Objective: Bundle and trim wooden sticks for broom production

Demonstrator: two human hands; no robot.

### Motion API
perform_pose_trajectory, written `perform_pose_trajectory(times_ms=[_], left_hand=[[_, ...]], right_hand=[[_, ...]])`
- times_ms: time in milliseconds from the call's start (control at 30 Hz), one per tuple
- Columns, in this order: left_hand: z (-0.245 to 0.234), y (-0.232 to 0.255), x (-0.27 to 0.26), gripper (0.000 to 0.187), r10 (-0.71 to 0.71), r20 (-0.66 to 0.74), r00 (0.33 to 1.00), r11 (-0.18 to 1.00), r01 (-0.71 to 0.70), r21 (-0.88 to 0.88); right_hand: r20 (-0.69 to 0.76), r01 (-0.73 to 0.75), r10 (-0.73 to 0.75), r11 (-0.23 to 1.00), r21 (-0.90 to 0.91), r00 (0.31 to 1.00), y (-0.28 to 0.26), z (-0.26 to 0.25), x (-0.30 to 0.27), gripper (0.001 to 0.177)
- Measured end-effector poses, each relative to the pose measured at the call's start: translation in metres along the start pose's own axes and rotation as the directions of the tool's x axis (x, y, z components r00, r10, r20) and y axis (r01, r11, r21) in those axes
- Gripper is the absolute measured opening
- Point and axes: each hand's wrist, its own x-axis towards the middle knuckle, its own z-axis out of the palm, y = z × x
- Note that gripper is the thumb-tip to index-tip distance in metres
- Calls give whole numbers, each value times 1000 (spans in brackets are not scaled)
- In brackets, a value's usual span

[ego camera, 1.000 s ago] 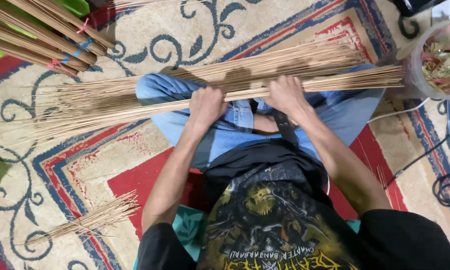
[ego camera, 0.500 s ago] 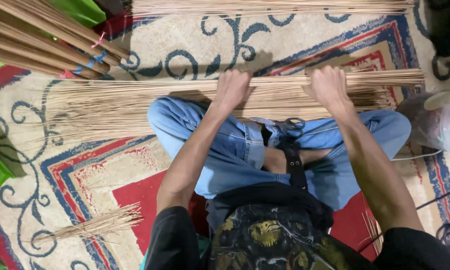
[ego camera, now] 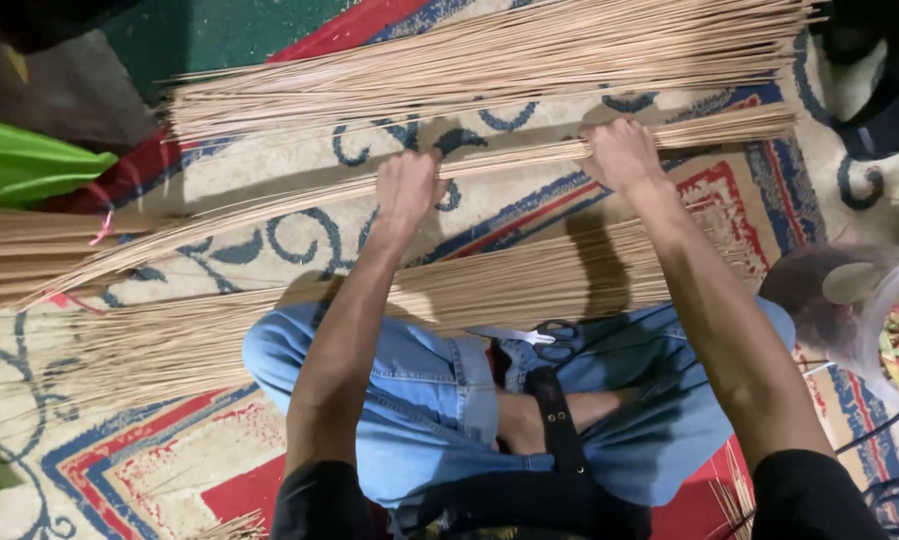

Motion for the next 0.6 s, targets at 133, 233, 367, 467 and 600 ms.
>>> perform_pose_trajectory(times_ms=[133, 233, 367, 467, 600], left_hand=[[-2, -6, 20, 18, -44, 9, 999, 998, 43, 36], [-9, -4, 29, 17, -45, 21, 999, 999, 44, 21], [-8, -7, 33, 18, -11, 9, 1000, 999, 11, 44], [-12, -9, 30, 14, 61, -22, 998, 993, -58, 105], [-15, -9, 28, 72, 223, -66, 972, 949, -202, 243]], right_hand=[[12, 40, -41, 997, 69, 999, -2, -8, 28, 36], [43, 35, -37, 998, 52, 998, -3, -6, 36, 38], [44, 36, -35, 998, -41, 998, -5, -6, 38, 44], [34, 89, -86, 991, -104, 996, -13, -20, 33, 41], [102, 98, -87, 990, -104, 991, -4, -28, 22, 58]])
